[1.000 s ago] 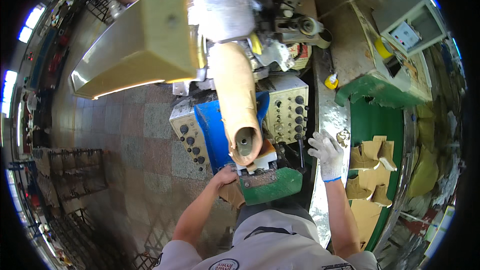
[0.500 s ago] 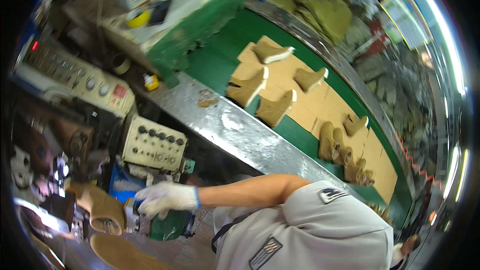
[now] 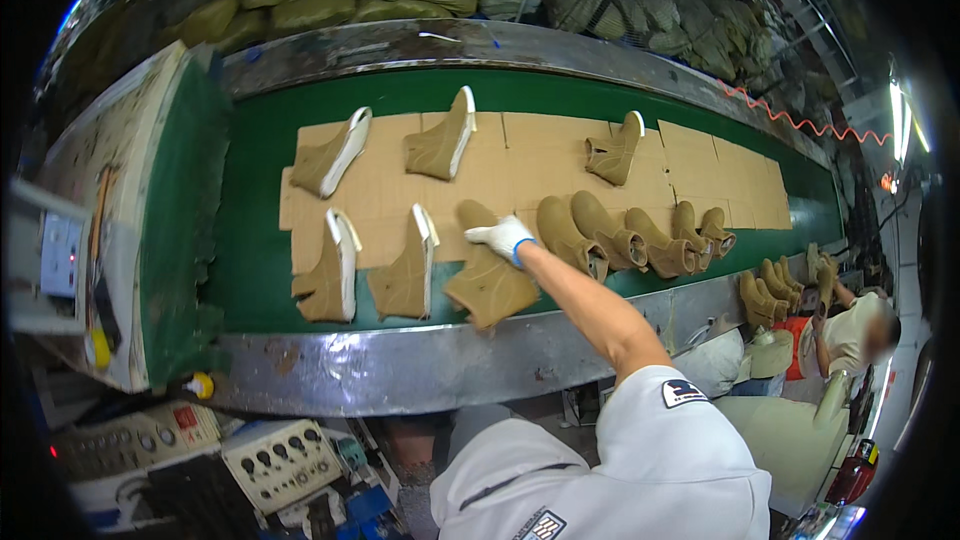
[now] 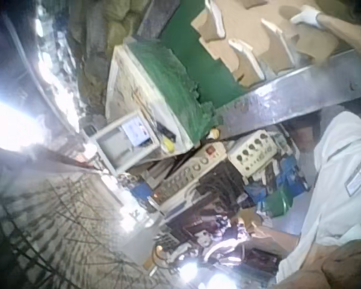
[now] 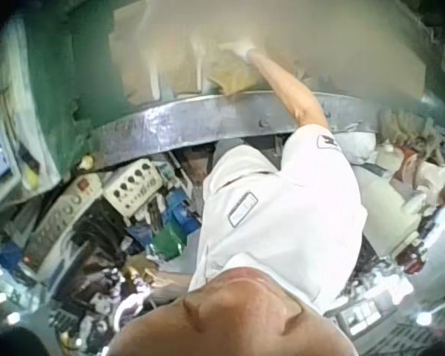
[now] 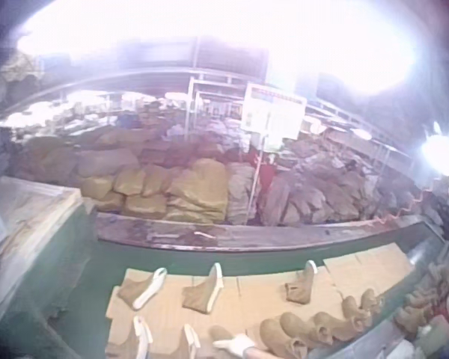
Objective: The person places boots onto a shaping machine to press the material, moves boots between a conveyor belt and the workstation, and applies glue to the bottom of a boot upper using a squeeze bottle.
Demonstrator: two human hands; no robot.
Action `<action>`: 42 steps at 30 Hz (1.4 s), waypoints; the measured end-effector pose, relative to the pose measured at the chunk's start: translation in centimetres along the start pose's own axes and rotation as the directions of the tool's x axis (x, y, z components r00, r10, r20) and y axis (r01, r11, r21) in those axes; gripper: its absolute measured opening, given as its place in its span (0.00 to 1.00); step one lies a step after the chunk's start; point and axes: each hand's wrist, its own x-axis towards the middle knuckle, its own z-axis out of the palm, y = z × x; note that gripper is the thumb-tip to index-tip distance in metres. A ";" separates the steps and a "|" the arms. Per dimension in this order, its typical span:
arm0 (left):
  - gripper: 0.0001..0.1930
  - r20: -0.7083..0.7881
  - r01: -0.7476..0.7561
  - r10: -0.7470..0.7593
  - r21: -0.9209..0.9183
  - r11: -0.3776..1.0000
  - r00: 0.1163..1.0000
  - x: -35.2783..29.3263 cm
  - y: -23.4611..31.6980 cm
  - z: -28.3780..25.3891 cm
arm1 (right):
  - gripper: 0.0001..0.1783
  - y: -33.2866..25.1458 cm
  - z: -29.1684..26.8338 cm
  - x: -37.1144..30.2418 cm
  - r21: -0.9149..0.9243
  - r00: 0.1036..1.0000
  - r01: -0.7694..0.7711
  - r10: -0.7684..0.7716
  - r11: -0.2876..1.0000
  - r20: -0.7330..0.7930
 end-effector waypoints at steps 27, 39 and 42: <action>0.16 -0.060 0.560 -0.570 -0.129 0.818 0.819 4.3 -26.8 -6.6 | 0.40 6.8 -4.2 6.0 0.995 0.902 -0.088 -0.428 -0.042 0.062; 0.09 0.065 0.451 -0.520 0.416 0.790 0.852 -7.8 -35.8 -12.2 | 0.43 -9.1 38.5 -27.1 0.411 0.195 -0.400 -0.362 0.819 0.911; 0.17 0.231 0.614 -0.596 -0.527 0.588 0.769 -1.6 -27.5 -8.9 | 0.43 -5.3 45.7 -33.0 0.251 0.097 -0.148 -0.238 0.957 0.966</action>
